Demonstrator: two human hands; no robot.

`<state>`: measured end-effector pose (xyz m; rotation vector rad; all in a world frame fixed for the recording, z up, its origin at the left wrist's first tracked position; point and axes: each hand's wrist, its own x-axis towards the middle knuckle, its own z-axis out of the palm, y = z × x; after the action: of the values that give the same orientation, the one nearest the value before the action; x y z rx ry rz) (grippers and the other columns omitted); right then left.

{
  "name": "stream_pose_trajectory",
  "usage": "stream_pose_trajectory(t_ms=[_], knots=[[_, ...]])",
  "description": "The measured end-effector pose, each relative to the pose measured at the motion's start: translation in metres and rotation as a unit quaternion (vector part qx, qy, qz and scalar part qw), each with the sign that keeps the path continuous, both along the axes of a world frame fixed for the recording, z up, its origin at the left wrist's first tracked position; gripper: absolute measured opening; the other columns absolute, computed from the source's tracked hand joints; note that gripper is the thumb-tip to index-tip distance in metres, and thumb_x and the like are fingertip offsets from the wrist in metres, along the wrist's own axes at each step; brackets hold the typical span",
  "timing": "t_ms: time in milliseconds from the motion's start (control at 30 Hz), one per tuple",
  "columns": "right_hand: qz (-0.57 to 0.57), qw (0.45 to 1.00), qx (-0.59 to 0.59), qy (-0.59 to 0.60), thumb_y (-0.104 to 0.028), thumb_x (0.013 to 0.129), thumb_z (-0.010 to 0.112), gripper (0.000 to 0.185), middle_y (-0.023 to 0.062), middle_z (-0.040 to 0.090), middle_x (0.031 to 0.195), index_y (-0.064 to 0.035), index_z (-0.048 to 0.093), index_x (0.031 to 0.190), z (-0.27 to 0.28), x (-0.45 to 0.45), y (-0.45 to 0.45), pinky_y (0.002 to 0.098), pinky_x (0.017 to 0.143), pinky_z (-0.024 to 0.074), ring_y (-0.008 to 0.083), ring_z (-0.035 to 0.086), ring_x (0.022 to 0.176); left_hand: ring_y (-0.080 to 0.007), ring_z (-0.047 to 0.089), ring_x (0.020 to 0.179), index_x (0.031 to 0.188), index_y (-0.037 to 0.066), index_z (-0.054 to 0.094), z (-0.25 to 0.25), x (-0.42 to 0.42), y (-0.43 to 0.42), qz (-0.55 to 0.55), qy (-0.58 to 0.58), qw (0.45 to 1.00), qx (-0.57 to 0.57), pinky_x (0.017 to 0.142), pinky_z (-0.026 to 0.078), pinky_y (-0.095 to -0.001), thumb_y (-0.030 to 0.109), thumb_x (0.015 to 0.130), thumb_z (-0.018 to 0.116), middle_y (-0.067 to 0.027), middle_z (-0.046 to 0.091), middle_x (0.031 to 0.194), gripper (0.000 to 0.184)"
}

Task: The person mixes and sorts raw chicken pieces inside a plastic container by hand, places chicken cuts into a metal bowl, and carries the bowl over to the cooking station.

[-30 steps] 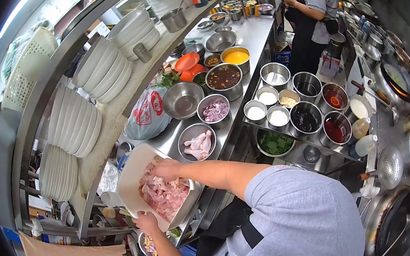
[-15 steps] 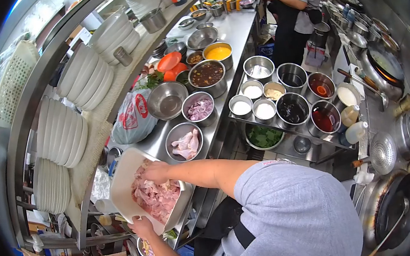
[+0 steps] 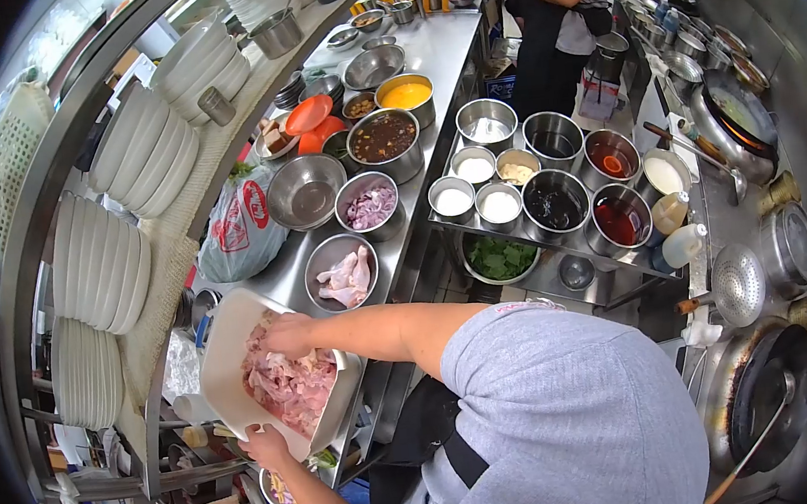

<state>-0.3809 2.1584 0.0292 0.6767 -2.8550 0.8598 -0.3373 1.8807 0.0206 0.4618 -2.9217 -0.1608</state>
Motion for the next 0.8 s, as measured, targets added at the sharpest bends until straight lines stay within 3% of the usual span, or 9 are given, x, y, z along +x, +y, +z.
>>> stream_pose_trajectory(t_ms=[600, 667, 800], knots=[[-0.015, 1.0, -0.008, 0.007, -0.012, 0.075, 0.062, 0.029, 0.0114, 0.068, 0.109, -0.01, 0.068, 0.104, -0.002, -0.001, 0.0, 0.0462, 0.092, 0.0472, 0.0342, 0.062, 0.109, -0.0401, 0.061, 0.109, 0.112, 0.016, 0.065, -0.005, -0.003, -0.002, 0.0, 0.011, 0.999, -0.033, 0.087, 0.053, -0.0506, 0.028, 0.087, 0.061, -0.0214, 0.046, 0.139, 0.029], [0.005, 1.0, 0.014, -0.012, -0.008, 0.078, 0.06, 0.046, 0.0139, 0.068, 0.111, -0.0159, 0.063, 0.123, -0.001, -0.001, 0.0, 0.0457, 0.096, 0.0465, 0.0353, 0.06, 0.112, -0.0396, 0.061, 0.108, 0.113, 0.016, 0.064, 0.001, -0.001, 0.001, 0.004, 0.0, 1.0, -0.02, 0.085, 0.053, -0.0508, 0.029, 0.087, 0.064, -0.0195, 0.046, 0.138, 0.029], [0.008, 0.999, 0.029, -0.03, -0.009, 0.078, 0.06, 0.047, 0.0133, 0.068, 0.113, -0.0175, 0.064, 0.124, 0.003, 0.0, 0.0, 0.0458, 0.097, 0.0459, 0.0354, 0.059, 0.114, -0.0382, 0.062, 0.107, 0.113, 0.016, 0.065, 0.002, -0.001, 0.003, 0.014, 0.0, 1.0, -0.025, 0.083, 0.053, -0.0503, 0.028, 0.087, 0.064, -0.0176, 0.047, 0.138, 0.029]])
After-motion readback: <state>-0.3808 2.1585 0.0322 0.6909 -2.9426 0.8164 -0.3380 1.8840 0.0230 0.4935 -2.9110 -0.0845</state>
